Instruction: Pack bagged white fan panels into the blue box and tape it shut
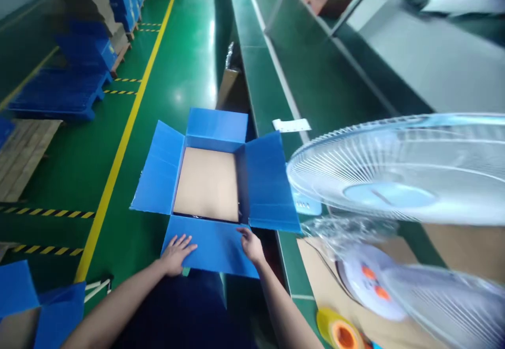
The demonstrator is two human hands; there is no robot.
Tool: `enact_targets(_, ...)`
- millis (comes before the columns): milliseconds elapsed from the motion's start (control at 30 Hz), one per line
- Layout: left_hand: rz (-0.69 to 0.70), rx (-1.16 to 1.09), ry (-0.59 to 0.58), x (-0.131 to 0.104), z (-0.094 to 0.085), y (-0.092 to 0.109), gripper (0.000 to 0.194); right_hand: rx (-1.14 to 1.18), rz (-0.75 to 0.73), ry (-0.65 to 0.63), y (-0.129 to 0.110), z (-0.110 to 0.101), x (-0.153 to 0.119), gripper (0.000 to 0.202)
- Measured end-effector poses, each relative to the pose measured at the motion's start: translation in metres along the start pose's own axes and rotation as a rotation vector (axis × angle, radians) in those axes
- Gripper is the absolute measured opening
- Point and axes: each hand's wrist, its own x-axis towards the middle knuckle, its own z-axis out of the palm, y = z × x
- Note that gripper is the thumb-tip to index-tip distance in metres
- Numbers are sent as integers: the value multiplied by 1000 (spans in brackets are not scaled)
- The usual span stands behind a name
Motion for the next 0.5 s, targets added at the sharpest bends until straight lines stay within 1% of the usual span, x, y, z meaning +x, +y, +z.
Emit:
enact_targets(100, 4, 52, 30, 2, -4, -5, 106, 110, 141, 293, 50, -28, -88, 34)
enact_targets(167, 4, 104, 49, 3, -6, -7, 104, 223, 271, 441, 84, -36, -150, 30)
enact_targets(200, 10, 135, 54, 3, -8, -8, 103, 292, 344, 496, 100, -35, -181, 25)
enact_targets(267, 40, 210, 52, 4, -11, -11, 101, 447, 491, 582, 128, -26, -242, 16)
enact_targets(367, 83, 328, 68, 5, -16, -18, 94, 698, 674, 717, 161, 2, -321, 13)
enact_targets(433, 101, 395, 104, 10, -18, -24, 87, 868, 771, 827, 179, 18, -361, 11)
enact_targets(500, 115, 447, 134, 17, -20, -30, 80, 1037, 840, 941, 195, 24, -388, 5)
